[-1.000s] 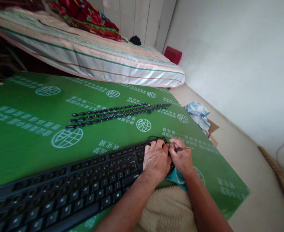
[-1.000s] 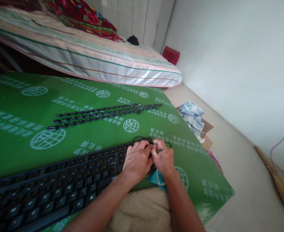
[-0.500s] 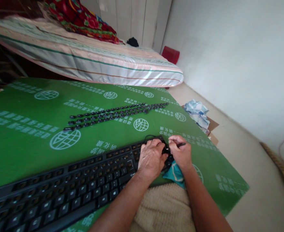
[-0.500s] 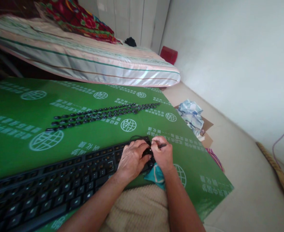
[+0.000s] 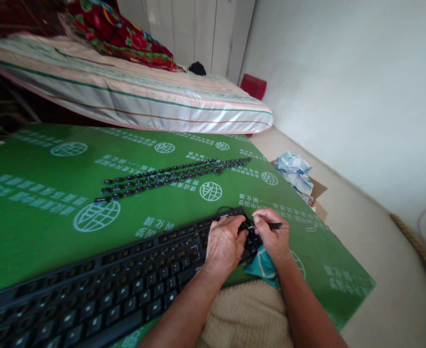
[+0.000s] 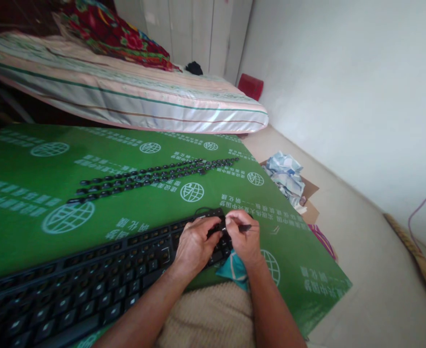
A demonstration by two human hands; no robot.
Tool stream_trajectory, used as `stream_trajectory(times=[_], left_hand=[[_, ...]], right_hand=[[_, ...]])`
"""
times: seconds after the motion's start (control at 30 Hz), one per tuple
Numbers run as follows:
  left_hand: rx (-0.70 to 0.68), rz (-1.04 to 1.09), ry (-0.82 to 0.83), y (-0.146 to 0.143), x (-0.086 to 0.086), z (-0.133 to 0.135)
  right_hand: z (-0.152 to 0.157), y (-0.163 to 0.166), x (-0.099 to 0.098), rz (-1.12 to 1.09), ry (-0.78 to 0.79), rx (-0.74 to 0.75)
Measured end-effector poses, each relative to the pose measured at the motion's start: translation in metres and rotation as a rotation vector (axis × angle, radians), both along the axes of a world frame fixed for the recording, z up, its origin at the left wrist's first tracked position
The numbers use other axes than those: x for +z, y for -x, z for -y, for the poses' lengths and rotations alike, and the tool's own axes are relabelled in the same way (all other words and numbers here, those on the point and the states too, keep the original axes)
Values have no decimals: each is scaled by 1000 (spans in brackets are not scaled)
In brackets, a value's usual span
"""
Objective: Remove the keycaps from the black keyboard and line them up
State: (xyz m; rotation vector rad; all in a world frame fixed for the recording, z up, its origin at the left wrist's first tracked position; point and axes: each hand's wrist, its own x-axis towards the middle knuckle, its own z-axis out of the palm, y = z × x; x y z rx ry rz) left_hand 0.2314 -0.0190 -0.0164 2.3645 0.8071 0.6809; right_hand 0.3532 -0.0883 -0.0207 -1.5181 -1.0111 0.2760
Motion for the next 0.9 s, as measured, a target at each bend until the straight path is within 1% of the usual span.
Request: stream_trajectory(times=[0.1, 0.2, 0.27, 0.33, 0.4, 0.47, 0.53, 0.6, 0.73, 0.9], left_hand=[[19, 46, 18, 0, -3, 0], [40, 67, 17, 0, -4, 0], [58, 94, 28, 0, -4, 0], [76, 120, 56, 0, -5, 0], [98, 132, 93, 0, -6, -1], [122, 146, 134, 0, -8, -1], [141, 173, 175, -1, -10, -1], [149, 205, 208, -1, -12, -2], [142, 237, 242, -2, -14, -3], [141, 254, 238, -2, -12, -4]], right_hand=[[2, 1, 3, -19, -3, 39], [3, 3, 6, 79, 24, 100], [4, 5, 8, 68, 12, 98], [4, 5, 8, -56, -54, 72], [2, 3, 8, -190, -161, 56], [0, 1, 8, -266, -261, 51], [-2, -2, 10, -310, -304, 35], [-3, -4, 10, -359, -292, -12], [-4, -6, 7, -410, -197, -82], [-3, -5, 3, -304, 42, -22]])
